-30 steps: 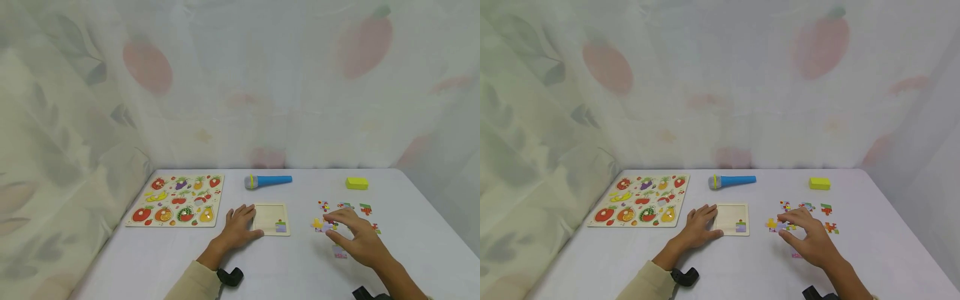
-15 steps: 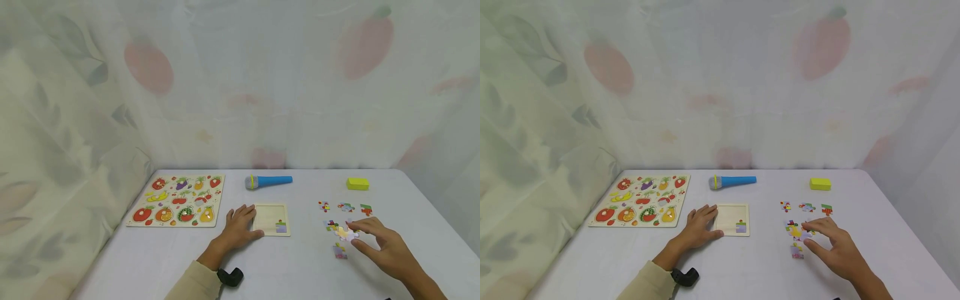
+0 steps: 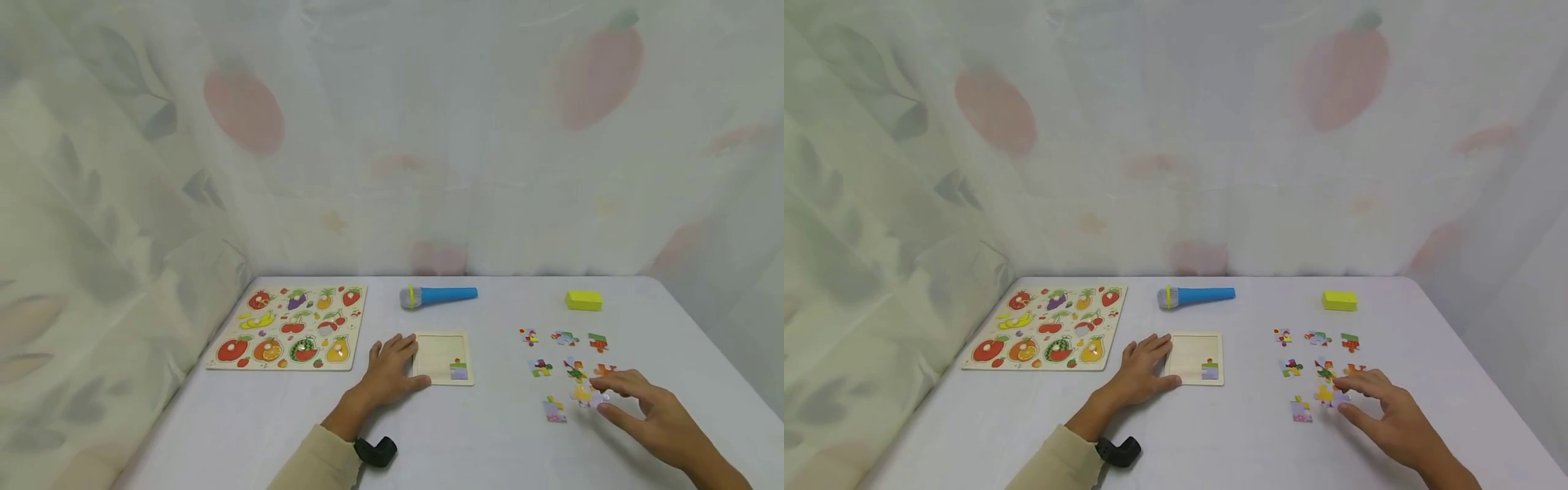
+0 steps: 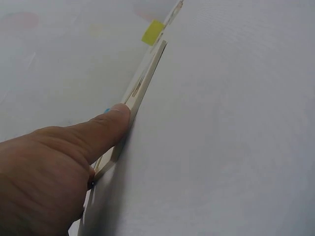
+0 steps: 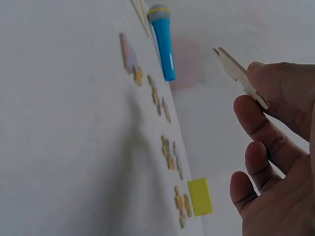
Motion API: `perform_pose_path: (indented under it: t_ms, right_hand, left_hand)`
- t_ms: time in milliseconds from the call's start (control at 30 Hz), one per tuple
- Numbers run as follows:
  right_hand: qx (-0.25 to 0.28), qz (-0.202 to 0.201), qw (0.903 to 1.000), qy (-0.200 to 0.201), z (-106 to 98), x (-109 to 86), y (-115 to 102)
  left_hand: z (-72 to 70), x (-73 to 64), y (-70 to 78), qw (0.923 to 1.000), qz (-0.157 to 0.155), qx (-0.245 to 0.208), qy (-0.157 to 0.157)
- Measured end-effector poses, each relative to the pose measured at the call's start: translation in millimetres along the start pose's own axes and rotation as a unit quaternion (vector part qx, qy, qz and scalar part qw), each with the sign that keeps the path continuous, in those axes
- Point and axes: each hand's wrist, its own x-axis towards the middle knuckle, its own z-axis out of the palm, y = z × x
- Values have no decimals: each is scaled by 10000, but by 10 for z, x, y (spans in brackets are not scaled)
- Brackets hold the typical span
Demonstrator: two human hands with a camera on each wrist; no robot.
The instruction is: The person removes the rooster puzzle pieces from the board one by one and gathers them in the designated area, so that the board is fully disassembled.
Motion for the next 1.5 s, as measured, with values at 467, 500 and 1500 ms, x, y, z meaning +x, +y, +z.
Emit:
perform_pose_path:
  t_ms: [467, 500, 1500]
  right_hand:
    - [-247, -234, 9992, -210, 86, -126, 378]
    - [-302, -243, 9990, -204, 90, -129, 396]
    - [-399, -78, 9984, -389, 4, 135, 65]
  left_hand:
    - [-22, -4, 5, 10000, -7, -48, -15]
    - [-28, -2, 7, 10000, 5, -58, -6]
    - [-12, 4, -2, 9999, 0, -105, 6]
